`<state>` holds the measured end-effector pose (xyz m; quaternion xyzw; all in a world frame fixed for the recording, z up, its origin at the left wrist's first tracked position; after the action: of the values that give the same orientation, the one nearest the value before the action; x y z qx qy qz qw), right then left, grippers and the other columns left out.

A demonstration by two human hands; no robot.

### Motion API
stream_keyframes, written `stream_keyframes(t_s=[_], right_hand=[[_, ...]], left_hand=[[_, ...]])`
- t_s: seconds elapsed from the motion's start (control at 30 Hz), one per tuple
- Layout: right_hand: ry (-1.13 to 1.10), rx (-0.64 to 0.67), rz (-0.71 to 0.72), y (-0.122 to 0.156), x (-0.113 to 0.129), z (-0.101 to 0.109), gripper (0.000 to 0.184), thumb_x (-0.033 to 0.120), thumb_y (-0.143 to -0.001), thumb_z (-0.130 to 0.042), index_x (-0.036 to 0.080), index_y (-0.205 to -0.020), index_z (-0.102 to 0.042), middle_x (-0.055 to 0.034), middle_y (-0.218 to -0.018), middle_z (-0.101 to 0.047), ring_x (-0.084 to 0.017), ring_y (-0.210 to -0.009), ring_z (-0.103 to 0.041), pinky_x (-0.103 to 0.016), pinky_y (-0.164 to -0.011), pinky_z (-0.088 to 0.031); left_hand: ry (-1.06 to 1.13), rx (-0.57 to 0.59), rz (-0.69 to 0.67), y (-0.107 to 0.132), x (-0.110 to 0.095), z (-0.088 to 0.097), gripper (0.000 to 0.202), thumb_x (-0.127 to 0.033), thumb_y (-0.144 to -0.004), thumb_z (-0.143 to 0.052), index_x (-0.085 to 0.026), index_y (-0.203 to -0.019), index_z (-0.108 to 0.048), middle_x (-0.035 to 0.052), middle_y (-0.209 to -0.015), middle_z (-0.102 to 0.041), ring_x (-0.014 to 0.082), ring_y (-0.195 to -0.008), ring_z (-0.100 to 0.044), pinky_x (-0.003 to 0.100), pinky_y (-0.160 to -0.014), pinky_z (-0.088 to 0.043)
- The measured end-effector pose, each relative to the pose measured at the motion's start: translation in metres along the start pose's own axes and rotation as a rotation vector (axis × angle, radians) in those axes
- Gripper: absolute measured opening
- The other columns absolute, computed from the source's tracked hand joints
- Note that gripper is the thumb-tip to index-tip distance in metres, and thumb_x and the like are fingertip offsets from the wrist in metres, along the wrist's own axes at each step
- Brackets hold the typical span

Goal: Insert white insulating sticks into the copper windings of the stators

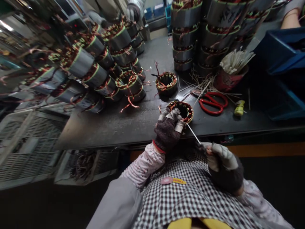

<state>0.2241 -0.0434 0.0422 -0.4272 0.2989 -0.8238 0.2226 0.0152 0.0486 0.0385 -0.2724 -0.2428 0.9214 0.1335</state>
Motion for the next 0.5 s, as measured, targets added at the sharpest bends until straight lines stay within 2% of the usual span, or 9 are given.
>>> stream_keyframes(t_s=[0.13, 0.27, 0.37, 0.5], right_hand=[[0.025, 0.039, 0.029, 0.002, 0.002, -0.005, 0.044, 0.009, -0.105, -0.065, 0.030, -0.144, -0.071, -0.0054, -0.101, -0.088, -0.023, -0.079, -0.086, -0.033, -0.070, -0.072], [-0.072, 0.026, 0.032, 0.013, 0.000, 0.002, 0.054, 0.010, -0.104, -0.065, 0.034, -0.151, -0.068, -0.0068, -0.107, -0.090, -0.027, -0.090, -0.090, -0.038, -0.076, -0.077], [-0.057, 0.011, -0.001, 0.013, -0.008, -0.004, 0.046, 0.011, -0.103, -0.068, 0.033, -0.144, -0.073, -0.0056, -0.109, -0.091, -0.027, -0.092, -0.090, -0.038, -0.079, -0.078], [-0.167, -0.011, -0.033, -0.013, -0.021, -0.022, 0.025, 0.017, -0.105, -0.074, 0.030, -0.124, -0.082, -0.0063, -0.110, -0.091, -0.027, -0.098, -0.090, -0.041, -0.088, -0.077]], left_hand=[[-0.024, 0.009, 0.008, 0.002, 0.001, -0.001, 0.039, -0.035, -0.111, -0.073, -0.017, -0.145, -0.079, 0.0158, -0.134, -0.089, 0.0353, -0.142, -0.080, 0.060, -0.134, -0.059], [0.006, 0.047, 0.031, 0.002, 0.003, -0.001, 0.042, -0.035, -0.112, -0.073, -0.017, -0.149, -0.077, 0.0167, -0.138, -0.088, 0.0375, -0.145, -0.078, 0.064, -0.134, -0.059], [0.018, 0.052, 0.042, 0.000, 0.002, 0.001, 0.040, -0.034, -0.111, -0.074, -0.018, -0.148, -0.077, 0.0148, -0.135, -0.089, 0.0365, -0.147, -0.077, 0.062, -0.133, -0.060], [0.167, 0.033, 0.140, -0.002, 0.003, -0.001, 0.023, -0.030, -0.108, -0.079, -0.021, -0.128, -0.085, 0.0118, -0.131, -0.089, 0.0324, -0.137, -0.081, 0.055, -0.126, -0.066]])
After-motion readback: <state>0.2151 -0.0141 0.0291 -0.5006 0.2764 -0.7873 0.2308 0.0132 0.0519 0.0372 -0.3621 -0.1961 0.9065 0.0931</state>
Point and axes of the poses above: each hand's wrist, its own y-axis away from the middle knuckle, its own z-axis out of the back of the hand, x = y × z, the point moved 6 cm from there along -y, towards the middle knuckle
